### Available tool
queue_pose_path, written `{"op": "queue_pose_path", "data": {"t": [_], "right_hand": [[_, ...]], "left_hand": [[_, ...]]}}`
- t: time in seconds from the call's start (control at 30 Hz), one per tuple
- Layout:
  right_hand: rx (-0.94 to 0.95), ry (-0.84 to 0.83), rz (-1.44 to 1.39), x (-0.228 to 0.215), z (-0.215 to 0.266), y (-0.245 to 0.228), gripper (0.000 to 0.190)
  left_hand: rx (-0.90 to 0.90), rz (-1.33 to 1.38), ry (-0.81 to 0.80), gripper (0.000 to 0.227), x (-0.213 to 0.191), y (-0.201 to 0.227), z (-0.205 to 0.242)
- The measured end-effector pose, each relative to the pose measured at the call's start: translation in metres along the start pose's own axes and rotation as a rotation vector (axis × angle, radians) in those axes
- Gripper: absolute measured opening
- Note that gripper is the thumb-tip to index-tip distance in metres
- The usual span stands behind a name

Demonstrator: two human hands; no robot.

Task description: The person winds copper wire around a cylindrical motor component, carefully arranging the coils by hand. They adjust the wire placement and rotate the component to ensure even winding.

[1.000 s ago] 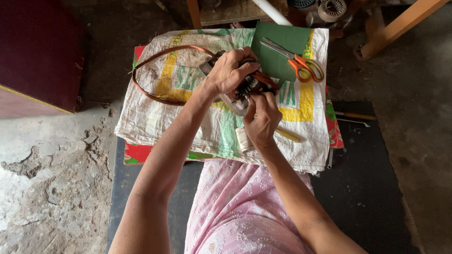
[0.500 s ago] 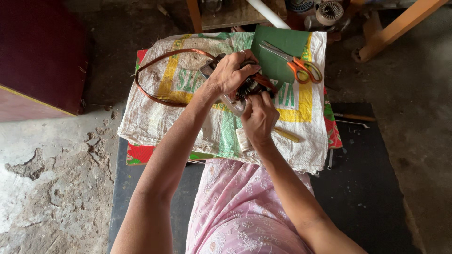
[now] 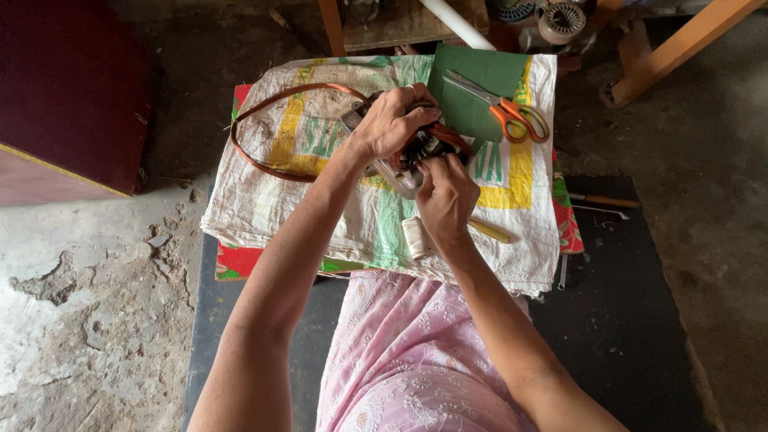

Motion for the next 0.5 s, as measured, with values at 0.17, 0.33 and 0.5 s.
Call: {"op": "queue_pose_path", "data": {"t": [0.17,0.33,0.5], "right_hand": [[-0.009,0.007,0.014,0.003,0.002,0.000,0.006],[0.004,0.001,-0.003,0.000,-0.001,0.001,0.008],[0.029,0.008,-0.133,-0.012,-0.007,0.001,0.008]], "left_hand": [[0.039,0.029,0.003,0.037,0.000,0.003,0.001],[0.002,0.011,-0.010,0.038,0.000,0.004,0.002],[0.027,0.037,0.013,0.037,-0.004,0.009,0.003]]}}
Point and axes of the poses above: each hand's wrist, its own z-axis away from the middle knuckle, its own x-axis out of the palm, y = z × x, the point moved 7 cm from there along -z, towards the middle knuckle, and after that the axes turned 15 degrees about -x, right-handed, at the moved point
